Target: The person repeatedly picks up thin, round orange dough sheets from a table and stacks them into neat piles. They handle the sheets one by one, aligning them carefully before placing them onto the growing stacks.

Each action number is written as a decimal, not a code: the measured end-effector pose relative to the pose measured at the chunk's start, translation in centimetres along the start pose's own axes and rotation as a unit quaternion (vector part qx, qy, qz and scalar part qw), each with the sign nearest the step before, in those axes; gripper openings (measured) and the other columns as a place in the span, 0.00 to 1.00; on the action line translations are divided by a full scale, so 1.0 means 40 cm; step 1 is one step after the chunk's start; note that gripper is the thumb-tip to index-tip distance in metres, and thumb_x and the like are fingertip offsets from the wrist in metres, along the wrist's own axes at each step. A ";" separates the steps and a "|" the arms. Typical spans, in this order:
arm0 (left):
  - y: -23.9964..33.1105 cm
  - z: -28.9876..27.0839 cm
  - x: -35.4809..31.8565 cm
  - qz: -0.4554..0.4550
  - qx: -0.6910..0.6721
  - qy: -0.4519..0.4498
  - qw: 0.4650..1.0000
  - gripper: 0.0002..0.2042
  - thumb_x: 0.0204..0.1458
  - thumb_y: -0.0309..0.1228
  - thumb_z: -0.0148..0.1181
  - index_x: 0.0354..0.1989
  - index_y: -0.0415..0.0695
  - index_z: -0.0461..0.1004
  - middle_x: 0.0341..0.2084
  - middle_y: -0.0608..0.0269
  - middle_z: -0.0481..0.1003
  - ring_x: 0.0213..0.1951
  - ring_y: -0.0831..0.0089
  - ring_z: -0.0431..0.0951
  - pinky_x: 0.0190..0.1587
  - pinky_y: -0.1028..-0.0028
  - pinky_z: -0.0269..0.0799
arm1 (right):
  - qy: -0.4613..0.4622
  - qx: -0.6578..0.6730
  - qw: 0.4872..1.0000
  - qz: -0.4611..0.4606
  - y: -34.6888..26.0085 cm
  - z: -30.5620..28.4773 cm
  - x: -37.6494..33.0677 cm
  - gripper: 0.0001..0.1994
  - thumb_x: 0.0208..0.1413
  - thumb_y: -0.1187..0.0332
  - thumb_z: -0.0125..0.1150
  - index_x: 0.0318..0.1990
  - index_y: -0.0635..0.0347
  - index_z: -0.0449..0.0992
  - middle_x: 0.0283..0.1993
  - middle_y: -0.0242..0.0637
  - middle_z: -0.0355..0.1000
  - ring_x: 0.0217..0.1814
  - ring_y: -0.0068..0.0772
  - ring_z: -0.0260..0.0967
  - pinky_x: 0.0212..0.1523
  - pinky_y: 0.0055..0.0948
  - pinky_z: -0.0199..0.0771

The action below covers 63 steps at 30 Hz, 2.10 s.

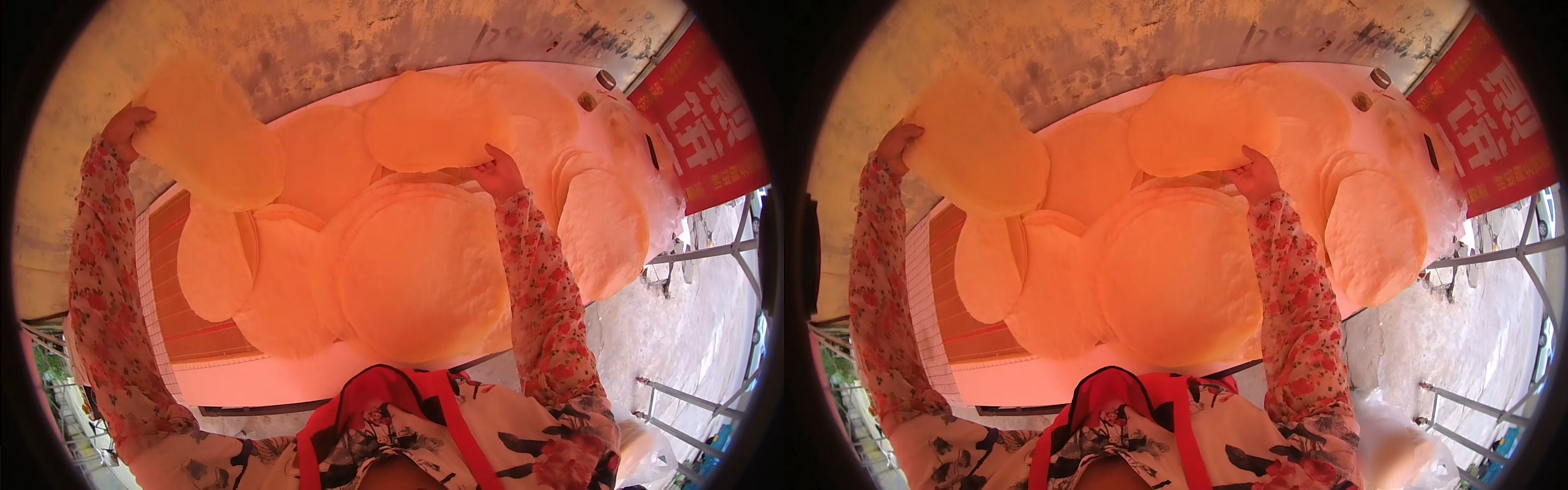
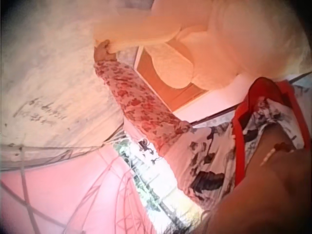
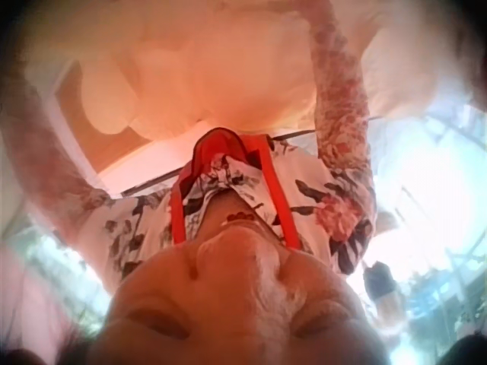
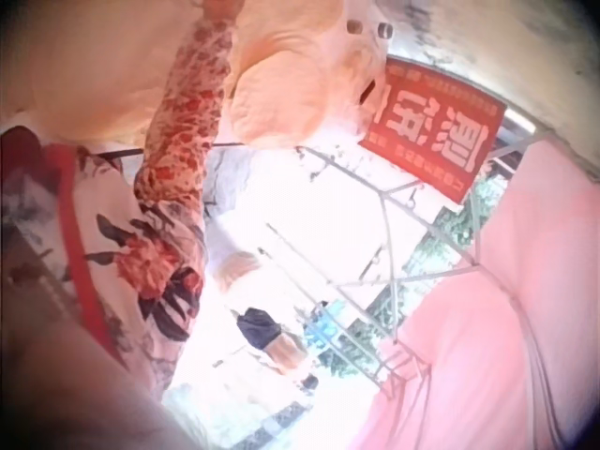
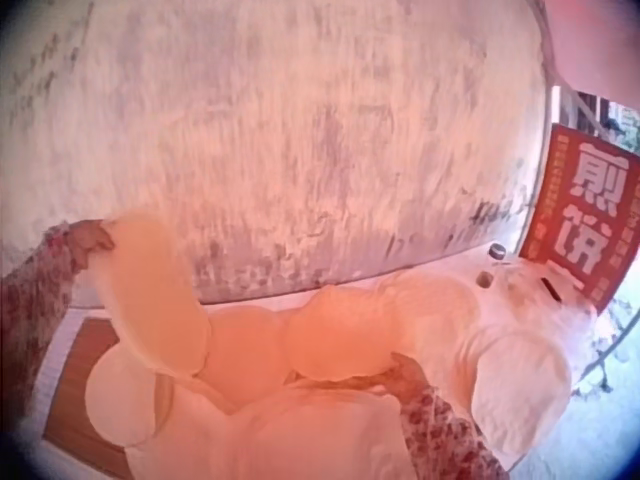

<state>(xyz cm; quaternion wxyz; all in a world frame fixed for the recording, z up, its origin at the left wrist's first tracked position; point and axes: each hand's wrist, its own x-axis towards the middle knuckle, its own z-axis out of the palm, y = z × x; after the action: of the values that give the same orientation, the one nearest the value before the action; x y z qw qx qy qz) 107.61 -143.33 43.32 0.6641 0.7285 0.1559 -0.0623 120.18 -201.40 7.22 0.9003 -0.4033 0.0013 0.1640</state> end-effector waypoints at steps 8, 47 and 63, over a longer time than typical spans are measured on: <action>0.063 0.130 0.137 0.031 0.008 -0.067 0.997 0.15 0.53 0.27 0.53 0.48 0.32 0.68 0.41 0.52 0.76 0.40 0.65 0.79 0.45 0.66 0.76 | -0.035 -0.493 0.843 -0.214 0.071 -0.066 0.049 0.14 0.56 0.78 0.53 0.49 0.72 0.65 0.46 0.43 0.70 0.46 0.32 0.71 0.44 0.25 0.74; 0.007 0.164 0.126 0.029 -0.020 0.035 0.999 0.17 0.53 0.24 0.51 0.51 0.30 0.66 0.44 0.49 0.73 0.42 0.61 0.77 0.45 0.62 0.75 | -0.155 -0.838 0.517 -0.082 -0.043 0.243 0.217 0.23 0.52 0.75 0.44 0.57 0.48 0.68 0.57 0.37 0.68 0.58 0.39 0.66 0.54 0.37 0.68; 0.037 0.006 0.082 -0.007 0.055 0.038 0.998 0.23 0.48 0.21 0.46 0.57 0.36 0.63 0.47 0.53 0.72 0.45 0.65 0.76 0.47 0.66 0.75 | -0.017 -0.126 0.988 -0.087 -0.379 0.167 0.346 0.17 0.52 0.78 0.50 0.51 0.64 0.68 0.47 0.41 0.71 0.47 0.35 0.71 0.44 0.31 0.75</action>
<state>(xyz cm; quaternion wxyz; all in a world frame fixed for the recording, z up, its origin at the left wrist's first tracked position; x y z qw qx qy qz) 111.19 -143.18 43.72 0.6161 0.7647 0.1826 -0.0476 136.91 -201.87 20.86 0.8528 -0.5095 -0.0701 0.0907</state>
